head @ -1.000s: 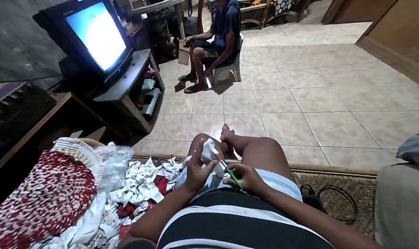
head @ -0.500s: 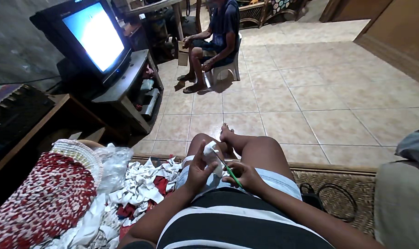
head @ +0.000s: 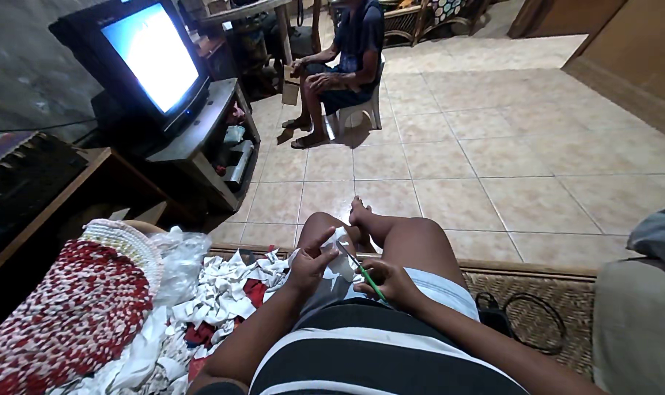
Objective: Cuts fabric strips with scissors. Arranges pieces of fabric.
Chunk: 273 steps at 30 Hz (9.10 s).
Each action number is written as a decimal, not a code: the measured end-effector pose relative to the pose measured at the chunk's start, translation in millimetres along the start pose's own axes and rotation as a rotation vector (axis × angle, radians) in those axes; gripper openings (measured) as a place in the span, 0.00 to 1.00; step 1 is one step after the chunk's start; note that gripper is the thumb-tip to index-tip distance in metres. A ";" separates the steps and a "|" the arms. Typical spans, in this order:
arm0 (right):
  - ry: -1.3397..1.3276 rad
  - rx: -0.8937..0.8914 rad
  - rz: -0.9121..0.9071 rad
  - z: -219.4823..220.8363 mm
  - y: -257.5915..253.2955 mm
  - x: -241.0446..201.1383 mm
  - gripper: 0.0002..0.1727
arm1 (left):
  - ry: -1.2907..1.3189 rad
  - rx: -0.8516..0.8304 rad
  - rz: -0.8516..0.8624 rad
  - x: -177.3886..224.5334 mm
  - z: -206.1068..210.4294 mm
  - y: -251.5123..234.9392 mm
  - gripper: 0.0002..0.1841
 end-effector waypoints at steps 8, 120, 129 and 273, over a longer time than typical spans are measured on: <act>-0.018 0.009 -0.031 -0.7 2.0 -1.4 0.25 | 0.186 -0.071 -0.120 -5.8 -0.5 0.0 0.28; -0.036 0.036 -0.008 3.5 0.0 -2.0 0.24 | -0.103 -0.004 0.071 2.0 1.3 1.2 0.21; -0.031 0.035 -0.030 4.0 1.1 0.8 0.24 | -0.123 0.022 0.103 3.5 -0.8 -0.1 0.19; 0.261 -0.017 0.360 7.2 -58.6 63.8 0.27 | -0.382 -0.091 0.589 186.0 34.3 74.6 0.26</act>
Point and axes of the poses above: each hand's wrist, its own y-axis away from the middle knuckle, its own z-axis out of the palm, x = y × z, the point moved 4 cm from there along -y, towards the middle knuckle, and after that the axes turned 13 degrees about y, right-handed, at the moved point
